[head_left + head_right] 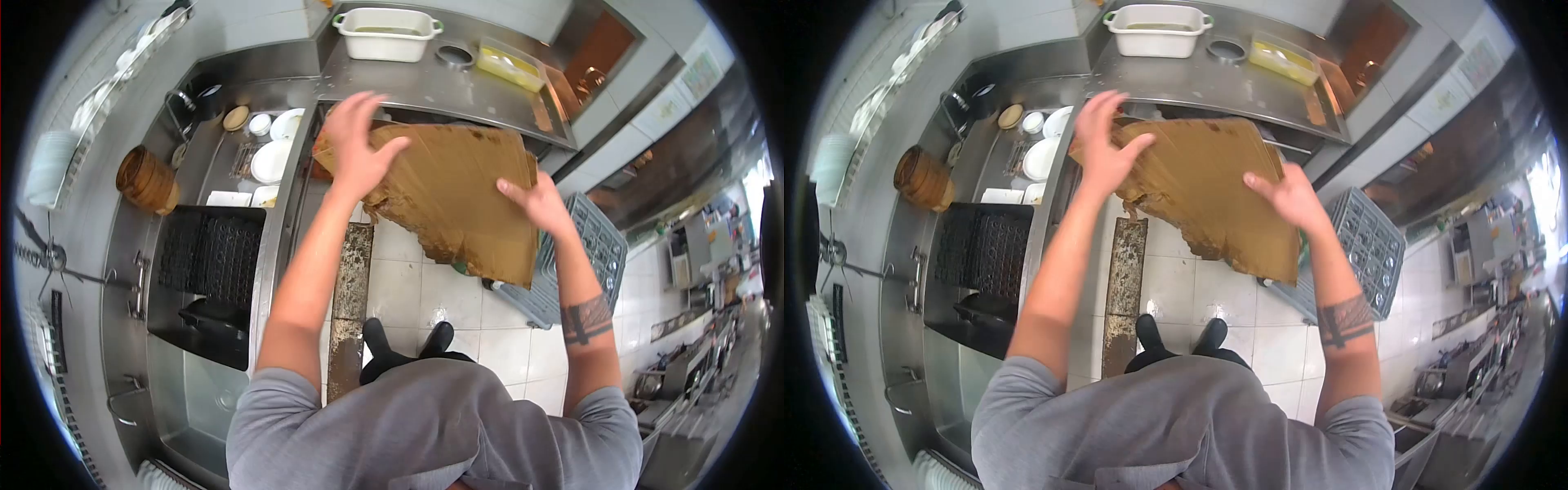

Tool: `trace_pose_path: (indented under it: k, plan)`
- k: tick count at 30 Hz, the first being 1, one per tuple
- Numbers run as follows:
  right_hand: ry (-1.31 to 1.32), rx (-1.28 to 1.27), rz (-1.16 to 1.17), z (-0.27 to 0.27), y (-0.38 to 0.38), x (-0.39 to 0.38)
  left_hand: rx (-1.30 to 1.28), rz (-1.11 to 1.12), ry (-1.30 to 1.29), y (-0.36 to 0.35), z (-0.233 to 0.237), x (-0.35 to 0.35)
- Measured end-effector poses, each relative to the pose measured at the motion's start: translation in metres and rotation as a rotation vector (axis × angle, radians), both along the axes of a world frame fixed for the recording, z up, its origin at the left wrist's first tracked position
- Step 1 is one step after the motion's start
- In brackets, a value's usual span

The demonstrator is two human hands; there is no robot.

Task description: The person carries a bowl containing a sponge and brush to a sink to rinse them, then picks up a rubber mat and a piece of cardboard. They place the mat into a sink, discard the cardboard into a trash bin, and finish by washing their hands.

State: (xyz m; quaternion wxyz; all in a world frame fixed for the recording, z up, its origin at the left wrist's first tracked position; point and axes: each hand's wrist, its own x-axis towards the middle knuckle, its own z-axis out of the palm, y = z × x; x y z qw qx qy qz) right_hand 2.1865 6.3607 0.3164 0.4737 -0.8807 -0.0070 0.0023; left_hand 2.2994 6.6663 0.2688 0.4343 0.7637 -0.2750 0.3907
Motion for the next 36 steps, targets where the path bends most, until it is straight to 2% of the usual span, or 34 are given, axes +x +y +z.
trace_pose_path:
  k: [1,3,4,5,6,8,9,11,13,15,16,18,19,20,22,24,27,29,30,31,33,35,36]
  plan:
    - [-0.049,0.033,-0.007,-0.008,0.005,-0.007,-0.200,0.212,0.008,0.014,-0.014,-0.012]
    - [-0.153,0.017,-0.024,-0.019,0.018,-0.025,-0.657,0.049,0.354,0.049,-0.101,-0.012]
    - [-0.152,0.121,0.001,-0.027,0.020,-0.032,-0.726,-0.051,0.500,0.061,-0.129,-0.022]
    - [-0.142,0.121,0.008,-0.031,0.019,-0.039,-0.795,-0.152,0.651,0.074,-0.150,-0.030]
    - [-0.039,0.136,0.029,-0.034,0.017,-0.045,-0.802,-0.137,0.657,0.088,-0.165,-0.033]
    - [0.081,0.110,0.084,-0.029,0.020,-0.050,-0.891,-0.703,1.122,0.117,-0.185,-0.039]
    - [0.087,0.106,0.099,-0.027,0.019,-0.048,-0.903,-0.690,1.117,0.125,-0.189,-0.038]
    - [0.235,0.067,0.251,-0.023,0.019,-0.045,-0.873,-0.941,1.120,0.138,-0.193,-0.029]
    - [0.239,0.067,0.349,-0.017,0.034,-0.042,-0.895,-0.948,1.078,0.141,-0.192,-0.027]
    - [0.236,0.196,0.649,-0.022,0.043,-0.040,-1.013,-0.957,1.155,0.141,-0.189,-0.024]
    - [0.223,0.131,0.770,-0.021,0.051,-0.037,-1.005,-0.967,1.159,0.143,-0.198,-0.017]
    - [0.298,0.058,0.752,-0.026,0.060,-0.036,-0.968,-1.127,1.408,0.145,-0.219,-0.006]
    - [0.377,-0.018,0.747,-0.031,0.062,-0.034,-0.954,-1.138,1.421,0.141,-0.197,-0.016]
    - [0.359,-0.079,0.706,-0.038,0.060,-0.028,-0.999,-1.103,1.483,0.136,-0.152,-0.038]
    - [0.306,-0.006,0.602,-0.043,0.063,-0.019,-1.034,-1.078,1.564,0.120,-0.120,-0.048]
    - [0.252,0.067,0.494,-0.048,0.065,-0.008,-0.946,-1.178,1.572,0.105,-0.128,-0.039]
    - [0.237,0.140,0.531,-0.060,0.066,0.007,-0.754,-1.370,1.561,0.070,-0.150,-0.017]
    - [0.064,0.056,0.423,-0.067,0.070,0.012,-0.635,-1.477,1.564,0.048,-0.160,-0.014]
    - [-0.099,-0.084,0.372,-0.066,0.070,0.015,-0.581,-1.525,1.560,0.037,-0.163,-0.014]
    - [-0.102,-0.081,0.357,-0.069,0.069,0.015,-0.541,-1.567,1.560,0.028,-0.166,-0.014]
    - [-0.240,-0.130,0.050,-0.084,0.064,0.016,-0.481,-1.621,1.557,0.015,-0.170,-0.013]
    - [-0.282,-0.185,0.008,-0.104,0.056,0.015,-0.482,-1.630,1.572,0.006,-0.174,-0.014]
    - [-0.286,-0.049,-0.106,-0.101,0.061,0.011,-0.524,-1.596,1.591,0.004,-0.175,-0.016]
